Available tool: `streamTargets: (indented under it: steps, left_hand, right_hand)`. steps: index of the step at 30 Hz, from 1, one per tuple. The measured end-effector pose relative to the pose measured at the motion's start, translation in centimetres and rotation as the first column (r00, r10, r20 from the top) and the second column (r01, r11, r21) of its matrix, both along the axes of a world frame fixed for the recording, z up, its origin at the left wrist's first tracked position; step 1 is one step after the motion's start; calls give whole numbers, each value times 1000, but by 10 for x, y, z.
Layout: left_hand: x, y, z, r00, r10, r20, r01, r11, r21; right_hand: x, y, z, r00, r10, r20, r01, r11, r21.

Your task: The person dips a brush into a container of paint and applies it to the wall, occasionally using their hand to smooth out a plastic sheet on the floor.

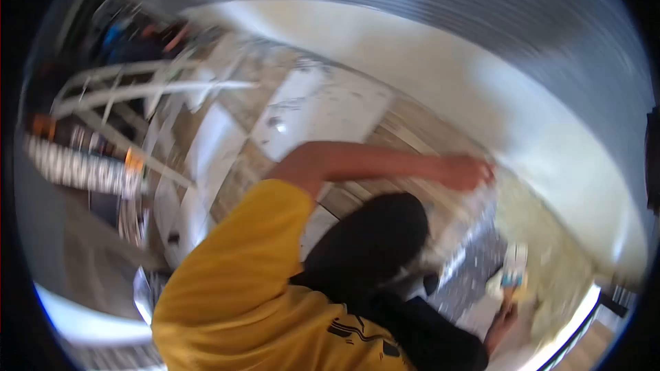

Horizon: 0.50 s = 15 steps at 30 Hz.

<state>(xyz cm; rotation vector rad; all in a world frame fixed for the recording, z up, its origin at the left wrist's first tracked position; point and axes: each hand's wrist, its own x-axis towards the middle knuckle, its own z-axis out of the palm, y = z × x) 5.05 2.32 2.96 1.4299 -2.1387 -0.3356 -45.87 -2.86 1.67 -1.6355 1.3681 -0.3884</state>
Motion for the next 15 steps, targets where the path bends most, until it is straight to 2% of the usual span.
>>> streamTargets:
  steps: [1,2,3,4,5,6,7,9,10,11,12,13,15]
  left_hand:
    - [8,-18,-25,943,-192,271,230,966,-116]
    - [-2,-14,8,989,-134,58,124,981,147]
    - [-17,-24,22,990,-66,128,33,970,241]
    - [-22,-30,40,914,-257,313,135,922,364]
    - [-32,-39,39,948,-266,173,175,893,415]
    - [-53,-46,42,940,-291,177,180,865,469]
    - [-73,-57,42,925,-314,214,145,813,565]
    - [-122,-81,38,851,-463,247,140,654,743]
    - [-141,-89,18,834,-504,226,180,634,752]
    - [-156,-96,-7,808,-571,147,327,642,694]
    - [-167,-100,-31,776,-626,77,454,639,621]
    - [-172,-110,-49,763,-643,67,468,621,628]
    - [-217,-125,-84,787,-609,-98,563,645,517]
  right_hand:
    - [-23,10,-16,990,-87,-108,80,995,-64]
    - [-11,18,10,990,-94,-109,92,995,-28]
    - [-8,22,31,979,-159,-130,164,986,33]
    - [-17,19,35,976,-132,-173,131,991,-15]
    - [-32,18,27,932,-230,-280,213,973,-90]
    - [-52,24,18,932,-291,-217,236,940,-244]
    - [-52,18,46,898,-338,-282,303,939,-161]
    - [-76,13,57,849,-395,-352,343,917,-202]
    - [-89,15,50,842,-413,-348,344,906,-246]
    - [-99,17,48,826,-435,-360,371,899,-233]
    - [-105,14,50,819,-404,-408,317,911,-265]
    - [-99,9,54,807,-375,-457,261,919,-294]
    - [-106,12,47,811,-394,-432,276,910,-310]
